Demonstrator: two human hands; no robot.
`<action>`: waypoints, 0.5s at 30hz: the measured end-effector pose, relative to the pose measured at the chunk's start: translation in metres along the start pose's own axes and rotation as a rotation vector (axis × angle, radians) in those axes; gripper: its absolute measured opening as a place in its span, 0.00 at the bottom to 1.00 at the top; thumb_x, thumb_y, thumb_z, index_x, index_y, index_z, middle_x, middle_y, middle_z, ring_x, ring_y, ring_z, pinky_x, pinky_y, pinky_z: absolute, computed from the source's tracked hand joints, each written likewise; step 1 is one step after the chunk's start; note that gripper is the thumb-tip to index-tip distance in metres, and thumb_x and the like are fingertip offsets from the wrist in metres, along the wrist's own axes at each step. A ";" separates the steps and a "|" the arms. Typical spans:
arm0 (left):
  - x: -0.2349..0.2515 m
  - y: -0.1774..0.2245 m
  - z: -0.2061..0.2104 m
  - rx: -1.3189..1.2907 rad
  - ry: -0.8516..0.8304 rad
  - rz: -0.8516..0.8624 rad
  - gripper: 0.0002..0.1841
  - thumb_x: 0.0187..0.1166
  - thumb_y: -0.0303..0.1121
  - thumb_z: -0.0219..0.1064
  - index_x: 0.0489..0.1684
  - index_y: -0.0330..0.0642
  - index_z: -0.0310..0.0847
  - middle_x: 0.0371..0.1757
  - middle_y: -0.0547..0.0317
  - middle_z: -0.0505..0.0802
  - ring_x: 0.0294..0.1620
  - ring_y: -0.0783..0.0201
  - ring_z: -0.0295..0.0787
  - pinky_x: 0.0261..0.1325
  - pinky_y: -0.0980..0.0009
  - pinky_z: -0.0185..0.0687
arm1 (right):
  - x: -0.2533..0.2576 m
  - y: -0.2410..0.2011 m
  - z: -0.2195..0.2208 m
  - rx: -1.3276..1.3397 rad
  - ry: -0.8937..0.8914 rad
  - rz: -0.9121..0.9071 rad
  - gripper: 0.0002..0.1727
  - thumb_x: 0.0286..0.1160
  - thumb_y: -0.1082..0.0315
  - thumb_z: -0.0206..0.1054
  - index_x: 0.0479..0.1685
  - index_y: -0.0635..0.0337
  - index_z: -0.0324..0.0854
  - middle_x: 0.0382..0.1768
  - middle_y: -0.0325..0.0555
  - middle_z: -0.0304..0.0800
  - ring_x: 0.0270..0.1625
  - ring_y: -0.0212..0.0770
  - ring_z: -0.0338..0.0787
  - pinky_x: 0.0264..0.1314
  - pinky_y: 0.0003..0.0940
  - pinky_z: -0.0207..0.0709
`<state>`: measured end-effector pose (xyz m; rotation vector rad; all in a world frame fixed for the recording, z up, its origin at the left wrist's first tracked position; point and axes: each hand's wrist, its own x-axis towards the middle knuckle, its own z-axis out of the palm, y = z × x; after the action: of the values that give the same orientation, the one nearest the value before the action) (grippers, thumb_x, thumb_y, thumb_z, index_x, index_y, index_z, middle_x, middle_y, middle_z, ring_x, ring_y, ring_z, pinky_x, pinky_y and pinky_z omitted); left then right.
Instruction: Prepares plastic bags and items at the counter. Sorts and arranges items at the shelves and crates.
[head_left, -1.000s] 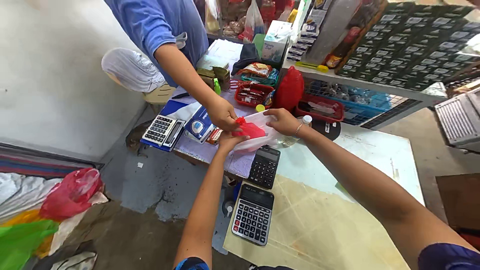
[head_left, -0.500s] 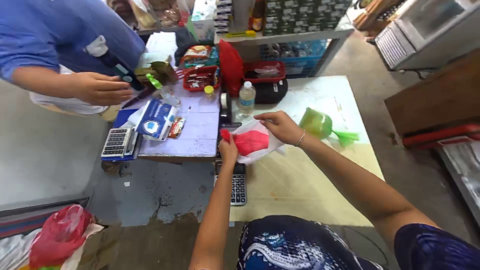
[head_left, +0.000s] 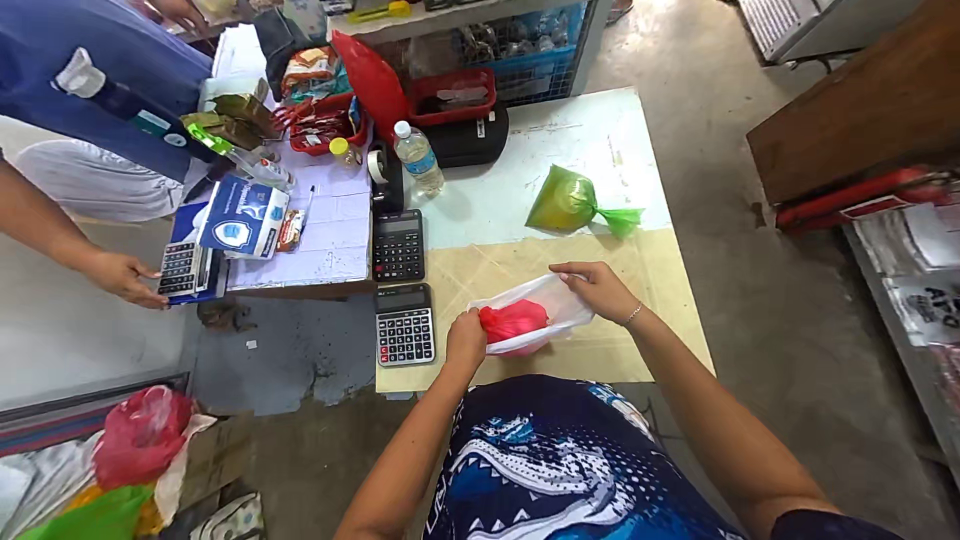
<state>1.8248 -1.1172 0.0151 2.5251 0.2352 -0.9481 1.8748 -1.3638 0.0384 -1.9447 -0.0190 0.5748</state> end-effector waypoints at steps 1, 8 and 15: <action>-0.004 0.002 0.009 -0.011 -0.002 0.006 0.17 0.84 0.21 0.55 0.68 0.24 0.79 0.65 0.28 0.87 0.71 0.36 0.83 0.74 0.43 0.76 | -0.004 0.009 -0.003 0.003 -0.020 0.016 0.17 0.91 0.72 0.55 0.68 0.70 0.83 0.61 0.61 0.90 0.55 0.43 0.90 0.64 0.40 0.80; -0.019 0.010 0.049 -0.141 0.077 0.083 0.14 0.82 0.21 0.58 0.58 0.23 0.84 0.56 0.30 0.91 0.64 0.38 0.88 0.73 0.46 0.77 | -0.016 0.060 -0.027 -0.019 -0.154 -0.011 0.19 0.92 0.70 0.53 0.72 0.70 0.79 0.69 0.62 0.85 0.67 0.46 0.87 0.75 0.42 0.75; -0.025 0.018 0.059 -0.216 0.055 0.072 0.15 0.81 0.21 0.60 0.60 0.24 0.83 0.57 0.31 0.90 0.65 0.39 0.87 0.74 0.47 0.77 | -0.006 0.078 -0.079 0.030 -0.401 0.150 0.33 0.85 0.76 0.60 0.89 0.65 0.56 0.45 0.52 0.86 0.37 0.36 0.86 0.42 0.34 0.83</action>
<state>1.7768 -1.1598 -0.0028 2.3472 0.2472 -0.7815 1.8828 -1.4677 -0.0010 -1.7829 -0.1177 1.0514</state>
